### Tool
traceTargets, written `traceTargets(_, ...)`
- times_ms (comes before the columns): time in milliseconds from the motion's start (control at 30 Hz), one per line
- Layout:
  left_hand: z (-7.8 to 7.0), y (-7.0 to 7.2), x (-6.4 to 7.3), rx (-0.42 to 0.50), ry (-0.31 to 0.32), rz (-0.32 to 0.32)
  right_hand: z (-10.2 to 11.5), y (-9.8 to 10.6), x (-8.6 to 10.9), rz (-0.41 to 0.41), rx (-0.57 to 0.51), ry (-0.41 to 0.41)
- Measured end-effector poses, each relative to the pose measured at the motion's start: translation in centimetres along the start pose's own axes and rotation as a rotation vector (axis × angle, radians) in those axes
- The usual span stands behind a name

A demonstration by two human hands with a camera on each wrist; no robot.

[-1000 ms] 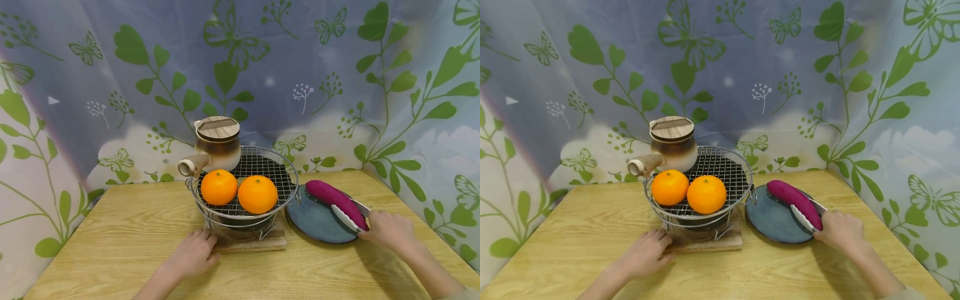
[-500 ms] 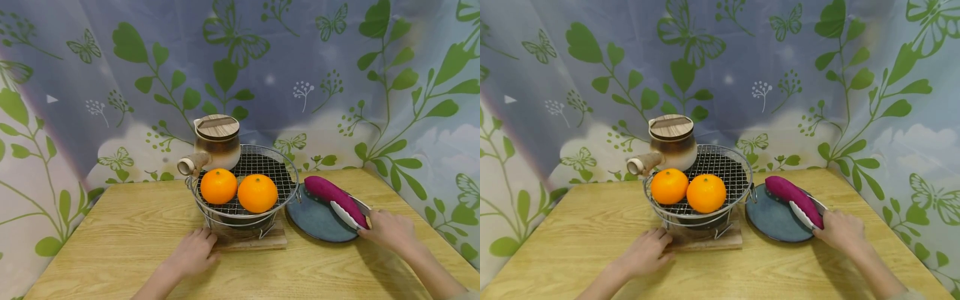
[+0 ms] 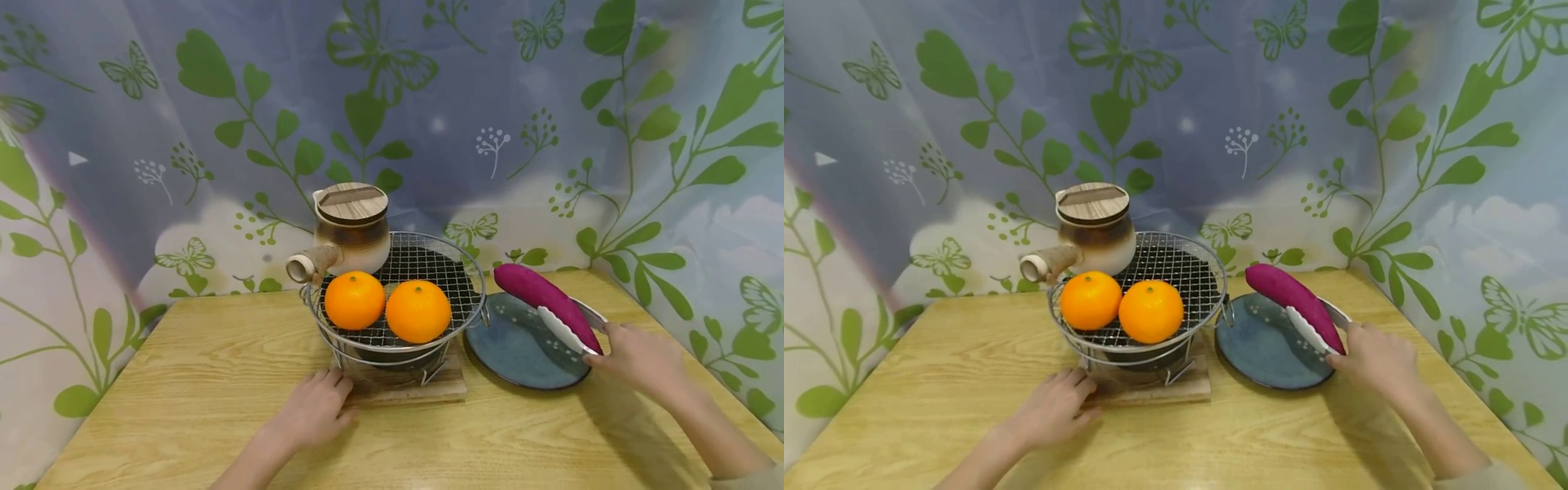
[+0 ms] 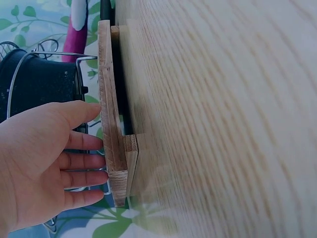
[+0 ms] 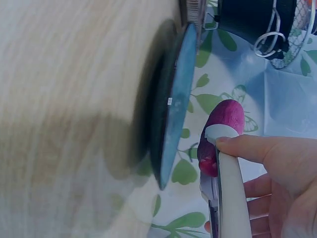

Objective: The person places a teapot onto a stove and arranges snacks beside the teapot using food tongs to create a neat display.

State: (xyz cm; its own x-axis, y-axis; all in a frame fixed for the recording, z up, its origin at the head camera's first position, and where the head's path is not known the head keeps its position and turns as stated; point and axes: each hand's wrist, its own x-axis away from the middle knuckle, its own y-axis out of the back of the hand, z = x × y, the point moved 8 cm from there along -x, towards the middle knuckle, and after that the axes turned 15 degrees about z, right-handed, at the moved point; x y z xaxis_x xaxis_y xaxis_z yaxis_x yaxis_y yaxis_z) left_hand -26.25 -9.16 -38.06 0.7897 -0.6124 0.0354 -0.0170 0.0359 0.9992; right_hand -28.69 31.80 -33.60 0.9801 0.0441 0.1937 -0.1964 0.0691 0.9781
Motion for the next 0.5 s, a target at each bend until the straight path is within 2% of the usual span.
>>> traceTargets(300,0.2,-0.1,-0.1,-0.002,0.001,-0.004,1.0,2.4,0.4,-0.025,-0.014,0.003)
traceTargets(500,0.2,-0.2,-0.1,0.0,0.005,0.019,2.0,3.7,1.1,-0.071,-0.004,0.016)
